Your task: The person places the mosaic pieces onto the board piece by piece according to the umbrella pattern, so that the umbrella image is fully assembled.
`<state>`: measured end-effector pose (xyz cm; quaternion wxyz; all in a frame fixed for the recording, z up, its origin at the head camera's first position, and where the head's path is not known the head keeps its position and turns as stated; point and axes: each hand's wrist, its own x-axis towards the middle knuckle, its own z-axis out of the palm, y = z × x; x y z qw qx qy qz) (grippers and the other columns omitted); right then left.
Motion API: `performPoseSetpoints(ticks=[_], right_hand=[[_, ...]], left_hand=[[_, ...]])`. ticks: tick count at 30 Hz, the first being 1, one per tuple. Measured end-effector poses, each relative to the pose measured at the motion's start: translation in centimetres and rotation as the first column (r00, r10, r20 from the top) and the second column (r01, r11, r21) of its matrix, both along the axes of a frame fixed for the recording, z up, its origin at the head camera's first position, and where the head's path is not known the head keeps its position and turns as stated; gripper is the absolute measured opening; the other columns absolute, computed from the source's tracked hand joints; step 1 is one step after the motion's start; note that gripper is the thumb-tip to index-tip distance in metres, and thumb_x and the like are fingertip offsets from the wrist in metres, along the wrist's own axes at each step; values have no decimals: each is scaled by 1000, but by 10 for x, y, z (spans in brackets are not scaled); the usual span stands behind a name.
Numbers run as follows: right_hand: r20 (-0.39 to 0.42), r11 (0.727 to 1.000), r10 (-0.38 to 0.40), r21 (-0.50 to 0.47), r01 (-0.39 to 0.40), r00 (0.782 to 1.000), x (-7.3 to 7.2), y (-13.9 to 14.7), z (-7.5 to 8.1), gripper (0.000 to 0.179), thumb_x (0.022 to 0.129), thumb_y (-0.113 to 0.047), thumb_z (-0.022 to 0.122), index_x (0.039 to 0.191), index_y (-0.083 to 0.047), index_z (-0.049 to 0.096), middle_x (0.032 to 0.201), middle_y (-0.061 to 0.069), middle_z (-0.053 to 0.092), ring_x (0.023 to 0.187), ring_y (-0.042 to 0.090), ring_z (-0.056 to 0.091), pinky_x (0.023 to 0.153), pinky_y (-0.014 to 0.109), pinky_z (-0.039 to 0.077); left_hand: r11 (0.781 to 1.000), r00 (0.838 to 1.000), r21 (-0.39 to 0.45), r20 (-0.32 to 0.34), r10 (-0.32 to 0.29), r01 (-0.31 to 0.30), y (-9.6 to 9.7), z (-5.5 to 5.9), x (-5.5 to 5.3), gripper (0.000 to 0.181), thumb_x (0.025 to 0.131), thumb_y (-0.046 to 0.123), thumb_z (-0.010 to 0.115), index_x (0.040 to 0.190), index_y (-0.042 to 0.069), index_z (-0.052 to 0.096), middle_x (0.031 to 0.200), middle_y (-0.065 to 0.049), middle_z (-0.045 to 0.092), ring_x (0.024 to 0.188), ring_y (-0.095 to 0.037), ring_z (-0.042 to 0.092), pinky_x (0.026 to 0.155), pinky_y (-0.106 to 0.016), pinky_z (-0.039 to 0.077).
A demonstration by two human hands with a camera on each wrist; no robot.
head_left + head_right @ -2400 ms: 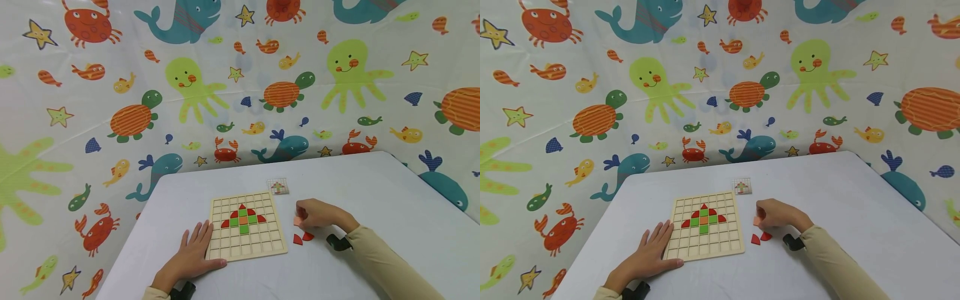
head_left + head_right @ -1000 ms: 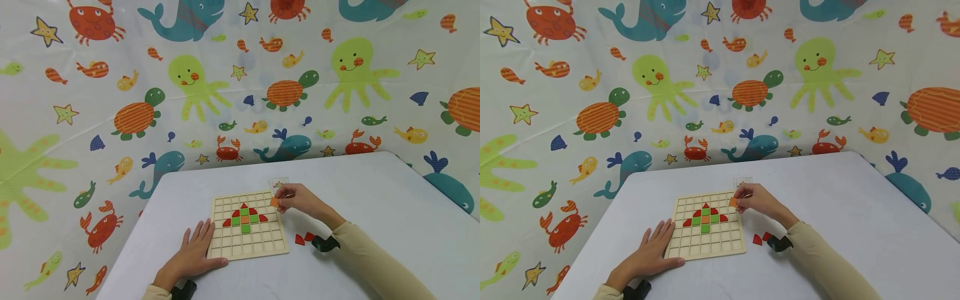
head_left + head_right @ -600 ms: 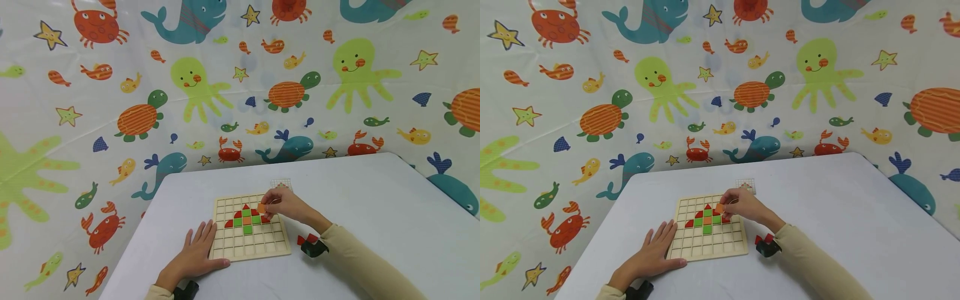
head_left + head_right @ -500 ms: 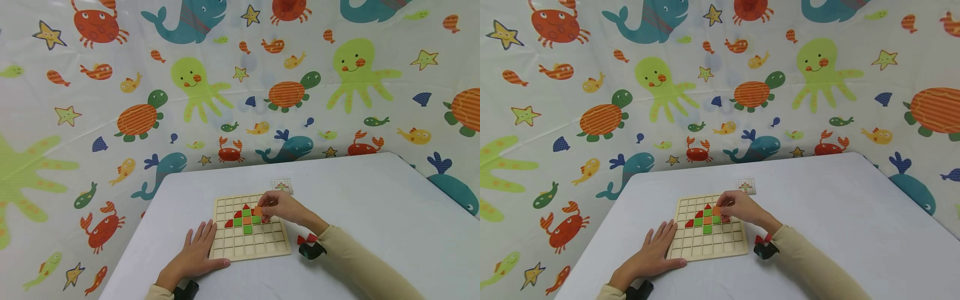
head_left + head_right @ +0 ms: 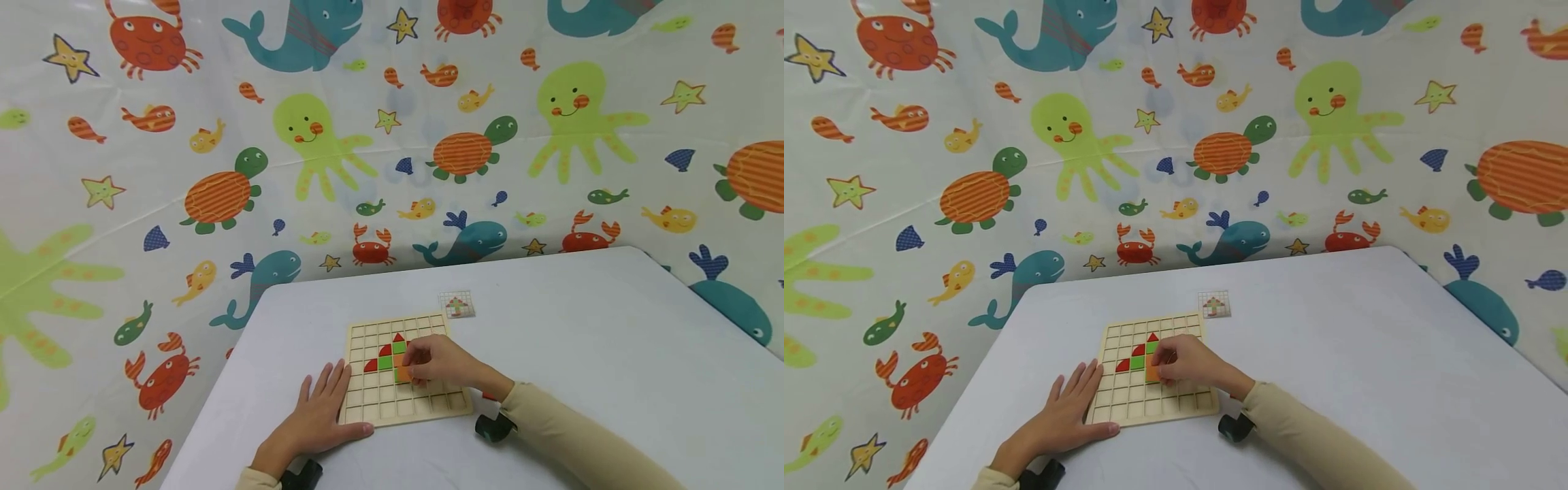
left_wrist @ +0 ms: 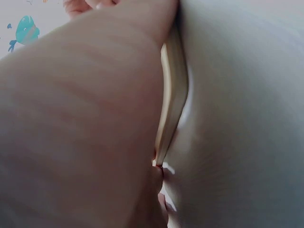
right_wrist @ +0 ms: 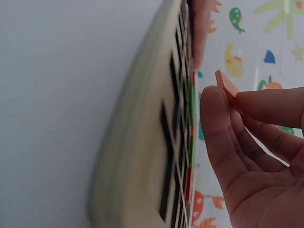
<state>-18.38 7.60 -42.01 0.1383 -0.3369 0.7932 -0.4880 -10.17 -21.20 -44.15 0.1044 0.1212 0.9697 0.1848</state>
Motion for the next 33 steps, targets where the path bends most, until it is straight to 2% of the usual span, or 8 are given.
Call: performPoseSetpoints(ticks=[5,9,17,27,33], right_hand=[[-102,997,-2,71,10,995,7,-6,-5,9,98,0,74,97,-9,74,83,-8,67,74,9,62,70,25,54],[-149,995,4,96,10,989,9,-7,-6,11,97,0,75,96,-11,74,85,-10,66,77,7,58,71,25,52],[-163,995,13,103,4,987,12,-8,-7,12,96,1,76,94,-11,75,82,-10,66,76,7,57,72,25,53],[-178,994,-30,100,49,984,15,-10,-10,11,97,0,76,94,-11,75,83,-10,67,77,9,58,71,26,52],[-209,992,3,125,23,978,16,-11,-7,11,96,-1,76,91,-11,76,81,-11,66,76,7,58,72,24,53]], left_hand=[[1000,1000,-7,2,9,-9,-1,-2,1,124,84,78,71,169,1,24,177,-19,17,163,-43,6,123,-71,-3],[1000,1000,-7,2,12,-12,0,0,2,125,83,78,72,169,1,24,177,-19,17,162,-44,6,122,-72,-3],[1000,1000,4,-5,4,-4,1,1,3,124,84,77,72,169,0,24,176,-20,17,162,-44,6,122,-72,-4],[1000,1000,-2,-5,7,-7,2,1,4,125,83,78,71,169,0,25,176,-20,18,162,-44,6,123,-72,-3],[1000,1000,1,-3,9,-9,3,3,6,124,84,77,72,169,0,25,176,-20,18,162,-44,6,123,-72,-3]])
